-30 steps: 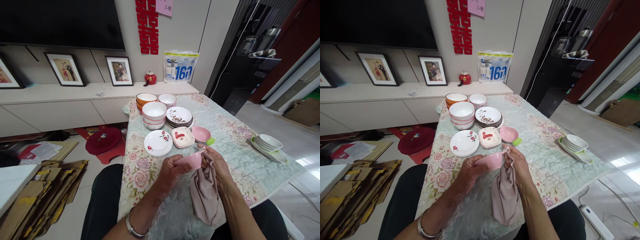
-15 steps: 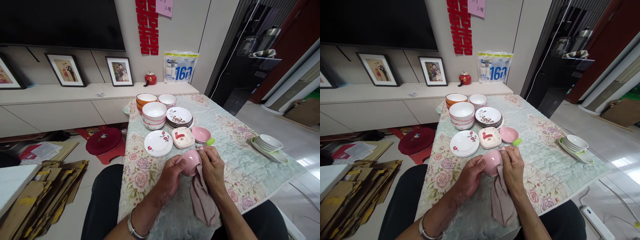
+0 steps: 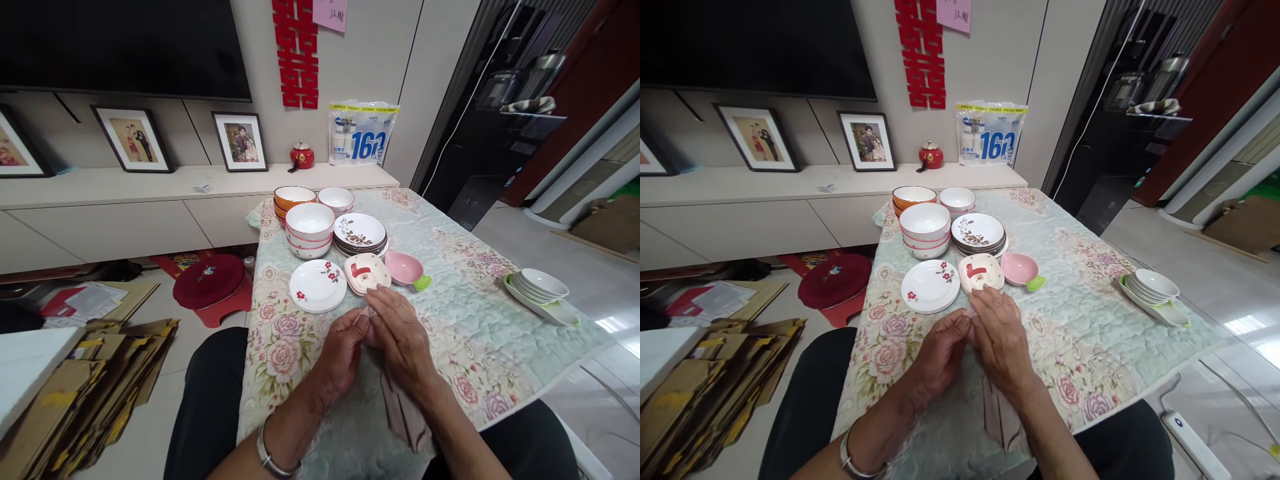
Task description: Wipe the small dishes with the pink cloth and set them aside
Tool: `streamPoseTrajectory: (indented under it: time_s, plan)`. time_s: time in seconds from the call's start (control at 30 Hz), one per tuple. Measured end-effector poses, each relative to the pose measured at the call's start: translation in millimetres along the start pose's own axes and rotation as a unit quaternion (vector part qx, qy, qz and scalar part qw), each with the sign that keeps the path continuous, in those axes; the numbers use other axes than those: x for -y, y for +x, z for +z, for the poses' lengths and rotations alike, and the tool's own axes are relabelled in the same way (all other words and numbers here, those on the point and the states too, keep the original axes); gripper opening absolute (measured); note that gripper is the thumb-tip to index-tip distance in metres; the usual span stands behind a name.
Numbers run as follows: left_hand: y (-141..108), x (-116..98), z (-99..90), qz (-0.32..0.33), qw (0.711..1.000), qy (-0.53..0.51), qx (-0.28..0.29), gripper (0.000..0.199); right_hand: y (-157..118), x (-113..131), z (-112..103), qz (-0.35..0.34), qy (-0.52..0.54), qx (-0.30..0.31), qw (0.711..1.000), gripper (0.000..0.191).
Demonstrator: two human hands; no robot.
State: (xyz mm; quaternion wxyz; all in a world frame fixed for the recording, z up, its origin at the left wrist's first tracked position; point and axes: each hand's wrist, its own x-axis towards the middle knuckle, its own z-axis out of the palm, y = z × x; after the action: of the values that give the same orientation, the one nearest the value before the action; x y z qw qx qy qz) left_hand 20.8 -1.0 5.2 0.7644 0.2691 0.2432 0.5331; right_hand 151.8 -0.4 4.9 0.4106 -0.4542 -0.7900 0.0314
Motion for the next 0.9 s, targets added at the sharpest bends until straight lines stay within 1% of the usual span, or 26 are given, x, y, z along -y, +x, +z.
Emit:
streamPoseTrajectory:
  time_s: [0.13, 0.2, 0.23, 0.3, 0.4, 0.47, 0.5, 0.57, 0.63, 0.7, 0.8, 0.9]
  plan:
    - [-1, -1, 4.0, 0.004, 1.000, 0.024, 0.013, 0.028, 0, -14, -3, 0.134, 0.023, -0.016, 0.991, 0.040]
    - [-1, 0, 4.8, 0.008, 0.999, 0.031, 0.017, 0.029, -1, -17, -2, 0.175, 0.022, -0.022, 0.984, 0.043]
    - [0, 0, 4.9, 0.009, 0.999, 0.031, 0.017, 0.029, -2, -17, -1, 0.179, 0.018, -0.027, 0.983, 0.043]
    - [0, 1, 3.9, 0.008, 1.000, 0.023, 0.016, 0.029, -3, -13, 1, 0.149, 0.000, -0.038, 0.988, 0.042]
    - [2, 2, 0.6, 0.006, 1.000, -0.006, 0.001, 0.023, -3, -3, 4, 0.038, -0.025, -0.032, 0.998, 0.043]
    - [3, 4, -1.8, 0.006, 0.999, -0.031, -0.010, 0.022, -2, 3, 5, -0.033, -0.036, -0.006, 0.999, 0.044]
    - [3, 4, -2.7, 0.006, 0.999, -0.042, -0.012, 0.021, -2, 5, 5, -0.055, -0.043, 0.009, 0.997, 0.044]
    - [3, 4, -3.6, 0.006, 0.998, -0.056, -0.011, 0.021, -1, 5, 5, -0.073, -0.056, 0.038, 0.995, 0.044]
    - [3, 3, -3.4, 0.003, 0.998, -0.055, -0.005, 0.020, -1, 3, 4, -0.065, -0.056, 0.055, 0.995, 0.044]
    - [3, 2, -2.7, -0.001, 0.999, -0.042, -0.003, 0.018, -1, 0, 2, -0.040, -0.038, 0.046, 0.997, 0.044]
    - [2, 0, -1.7, -0.009, 1.000, -0.026, -0.010, 0.020, -2, -8, 3, 0.024, 0.001, 0.016, 1.000, 0.045]
    - [2, -1, -1.8, -0.015, 1.000, -0.025, -0.010, 0.021, -2, -14, 4, 0.091, 0.022, 0.003, 0.996, 0.047]
